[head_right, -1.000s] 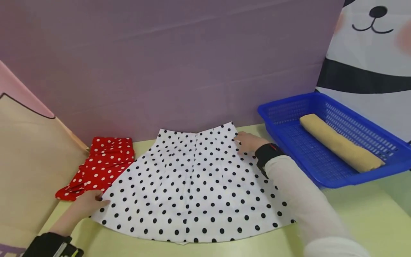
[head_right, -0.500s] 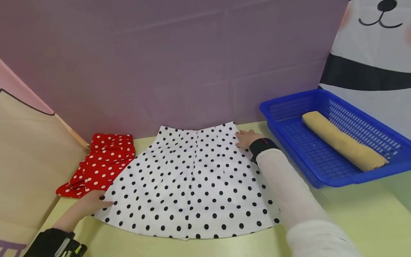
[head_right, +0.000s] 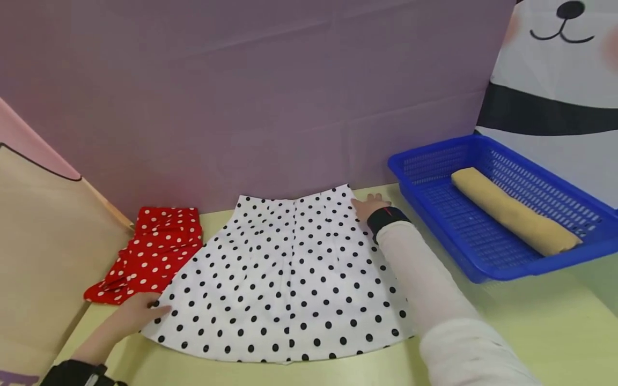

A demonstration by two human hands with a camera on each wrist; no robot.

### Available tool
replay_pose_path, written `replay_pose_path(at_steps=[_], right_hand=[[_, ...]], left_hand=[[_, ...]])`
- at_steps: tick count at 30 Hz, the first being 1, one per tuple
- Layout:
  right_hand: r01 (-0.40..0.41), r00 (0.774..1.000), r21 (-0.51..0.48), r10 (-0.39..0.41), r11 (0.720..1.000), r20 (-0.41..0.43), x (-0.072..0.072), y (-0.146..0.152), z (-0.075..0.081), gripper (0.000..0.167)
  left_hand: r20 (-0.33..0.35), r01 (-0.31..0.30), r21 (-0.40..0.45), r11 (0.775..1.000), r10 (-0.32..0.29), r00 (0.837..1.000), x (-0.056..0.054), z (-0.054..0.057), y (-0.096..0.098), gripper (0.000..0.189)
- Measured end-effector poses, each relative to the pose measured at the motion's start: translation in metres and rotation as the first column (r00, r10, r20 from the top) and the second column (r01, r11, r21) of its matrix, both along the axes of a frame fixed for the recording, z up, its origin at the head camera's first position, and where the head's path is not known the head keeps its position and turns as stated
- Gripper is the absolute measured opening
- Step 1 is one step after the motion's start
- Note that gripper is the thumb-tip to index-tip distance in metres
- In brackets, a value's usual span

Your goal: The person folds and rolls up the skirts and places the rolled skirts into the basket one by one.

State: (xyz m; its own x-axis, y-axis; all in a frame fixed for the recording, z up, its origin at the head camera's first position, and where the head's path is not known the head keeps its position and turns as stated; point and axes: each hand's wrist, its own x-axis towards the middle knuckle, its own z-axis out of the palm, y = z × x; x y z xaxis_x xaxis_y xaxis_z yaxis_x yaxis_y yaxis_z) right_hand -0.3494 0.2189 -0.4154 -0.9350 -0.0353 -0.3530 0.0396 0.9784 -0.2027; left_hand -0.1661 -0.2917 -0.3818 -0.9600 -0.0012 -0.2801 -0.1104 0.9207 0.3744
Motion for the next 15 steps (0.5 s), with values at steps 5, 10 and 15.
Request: replay_pose_path(at_steps=[5, 10, 15], right_hand=[[-0.084, 0.991, 0.008, 0.084, 0.996, -0.1, 0.004, -0.02, 0.024, 0.057], [-0.245, 0.955, -0.145, 0.213, 0.958, -0.208, 0.011, -0.055, 0.052, 0.056], [-0.36, 0.931, -0.367, 0.307, 0.858, -0.197, 0.017, -0.1, 0.072, 0.055]], left_hand=[[-0.229, 0.064, 0.149, 0.987, -0.029, 0.973, 0.012, 0.022, 0.02, 0.041], [-0.383, 0.127, 0.293, 0.947, -0.005, 0.924, 0.014, 0.04, 0.064, 0.04], [-0.467, 0.266, 0.403, 0.876, -0.052, 0.882, 0.002, 0.044, 0.109, 0.034]])
